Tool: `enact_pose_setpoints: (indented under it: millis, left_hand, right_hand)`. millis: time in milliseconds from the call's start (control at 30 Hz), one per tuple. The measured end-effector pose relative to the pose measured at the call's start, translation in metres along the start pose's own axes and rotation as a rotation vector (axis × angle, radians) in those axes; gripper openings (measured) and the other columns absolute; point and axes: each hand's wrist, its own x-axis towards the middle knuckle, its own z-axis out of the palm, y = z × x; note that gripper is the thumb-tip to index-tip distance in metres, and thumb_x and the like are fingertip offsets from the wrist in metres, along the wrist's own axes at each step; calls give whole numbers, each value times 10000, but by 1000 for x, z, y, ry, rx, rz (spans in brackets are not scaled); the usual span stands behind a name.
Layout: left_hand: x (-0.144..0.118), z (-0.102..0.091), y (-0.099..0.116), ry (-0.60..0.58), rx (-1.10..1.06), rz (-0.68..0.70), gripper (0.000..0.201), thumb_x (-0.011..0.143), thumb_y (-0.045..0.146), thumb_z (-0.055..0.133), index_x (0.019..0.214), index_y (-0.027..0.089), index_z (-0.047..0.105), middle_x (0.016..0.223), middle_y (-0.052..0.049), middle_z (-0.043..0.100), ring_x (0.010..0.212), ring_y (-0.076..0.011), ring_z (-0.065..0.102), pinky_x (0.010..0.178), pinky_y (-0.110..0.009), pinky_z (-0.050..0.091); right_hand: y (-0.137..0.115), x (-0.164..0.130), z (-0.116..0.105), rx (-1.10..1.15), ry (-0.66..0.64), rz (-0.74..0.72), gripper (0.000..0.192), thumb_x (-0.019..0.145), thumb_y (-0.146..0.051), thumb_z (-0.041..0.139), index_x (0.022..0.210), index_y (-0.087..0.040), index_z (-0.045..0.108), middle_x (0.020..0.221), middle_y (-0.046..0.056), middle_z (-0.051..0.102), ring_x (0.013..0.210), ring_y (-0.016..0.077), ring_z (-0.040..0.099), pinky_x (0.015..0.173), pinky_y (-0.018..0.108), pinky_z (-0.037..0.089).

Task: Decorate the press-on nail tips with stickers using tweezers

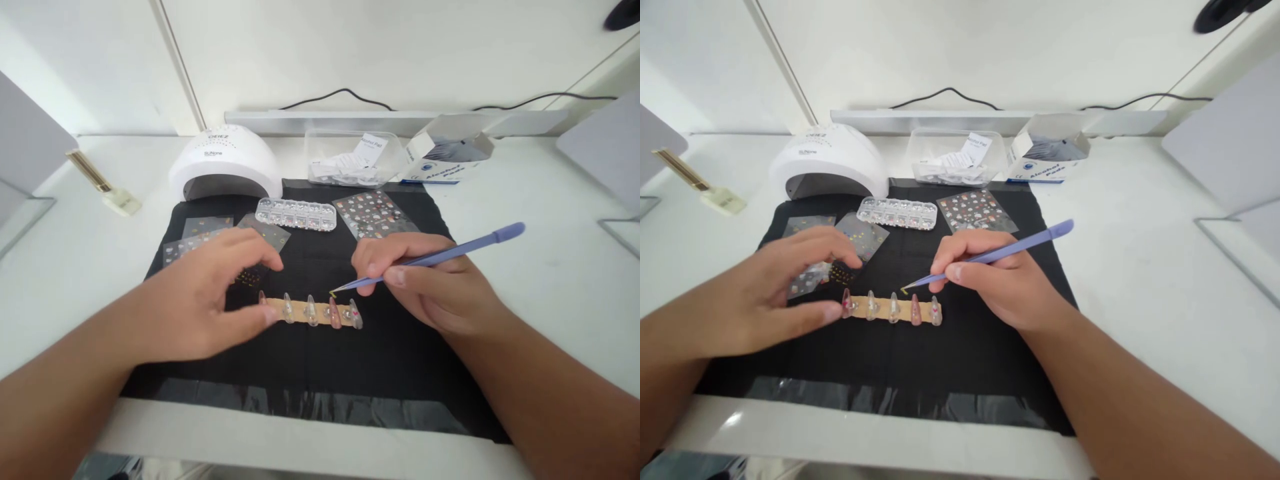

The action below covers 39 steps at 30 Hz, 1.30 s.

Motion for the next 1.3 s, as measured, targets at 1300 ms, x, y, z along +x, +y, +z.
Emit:
enact_pose_setpoints:
  millis: [1300]
  left_hand:
    - [15, 30, 3, -169, 170, 9, 133, 832, 282, 678, 869, 187, 592, 849, -35, 609, 844, -247, 533, 706, -397, 426]
  right_hand:
    - [9, 38, 17, 118, -142, -3, 120, 941, -326, 751, 922, -229, 817, 717, 21, 755, 690, 158, 668, 629, 297, 513]
